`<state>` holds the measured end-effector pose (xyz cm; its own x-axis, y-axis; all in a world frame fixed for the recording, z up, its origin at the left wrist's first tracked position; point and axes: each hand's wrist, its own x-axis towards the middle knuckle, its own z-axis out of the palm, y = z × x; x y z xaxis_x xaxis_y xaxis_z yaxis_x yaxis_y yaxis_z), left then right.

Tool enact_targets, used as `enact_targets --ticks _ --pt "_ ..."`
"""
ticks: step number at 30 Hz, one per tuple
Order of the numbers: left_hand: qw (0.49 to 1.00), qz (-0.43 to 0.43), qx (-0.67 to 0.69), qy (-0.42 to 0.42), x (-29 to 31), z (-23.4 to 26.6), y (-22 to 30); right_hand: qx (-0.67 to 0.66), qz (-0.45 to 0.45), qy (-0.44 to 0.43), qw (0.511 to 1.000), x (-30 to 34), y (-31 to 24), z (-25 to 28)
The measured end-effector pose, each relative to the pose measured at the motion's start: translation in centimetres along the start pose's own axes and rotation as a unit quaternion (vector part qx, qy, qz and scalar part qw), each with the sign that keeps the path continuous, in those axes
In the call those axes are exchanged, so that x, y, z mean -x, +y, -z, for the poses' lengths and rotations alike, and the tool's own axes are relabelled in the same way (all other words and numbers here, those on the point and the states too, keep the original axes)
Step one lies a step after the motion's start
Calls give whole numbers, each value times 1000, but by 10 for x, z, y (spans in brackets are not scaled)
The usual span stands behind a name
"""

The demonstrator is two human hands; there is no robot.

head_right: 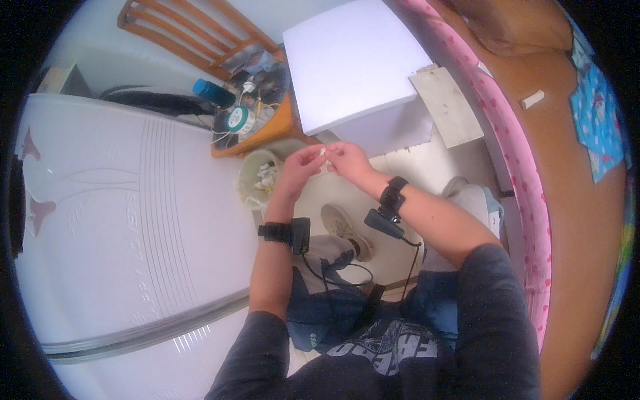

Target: Assembling a small white box or storage unit on the floor.

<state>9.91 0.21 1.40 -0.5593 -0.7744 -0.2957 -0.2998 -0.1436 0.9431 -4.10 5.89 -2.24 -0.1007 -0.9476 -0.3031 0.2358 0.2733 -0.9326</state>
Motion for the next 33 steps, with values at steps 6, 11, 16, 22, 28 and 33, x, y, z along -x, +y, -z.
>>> enact_targets --ticks 6,11,16,22,28,33 --pt "998 29 49 7 -2 -5 0 -6 9 13 1000 -1 -3 2" --pt "999 50 1 19 -3 -1 -1 5 16 21 1000 0 -5 4" --pt "998 41 -38 7 -5 -1 -4 53 -4 6 999 -6 2 5" --pt "993 -7 -111 -28 -7 -4 -6 106 -66 -3 992 0 -2 7" --pt "992 -35 -118 -6 -3 -6 -1 55 -109 -16 992 2 -11 7" --pt "992 -55 -117 -8 3 -11 2 48 -82 9 995 1 -3 4"
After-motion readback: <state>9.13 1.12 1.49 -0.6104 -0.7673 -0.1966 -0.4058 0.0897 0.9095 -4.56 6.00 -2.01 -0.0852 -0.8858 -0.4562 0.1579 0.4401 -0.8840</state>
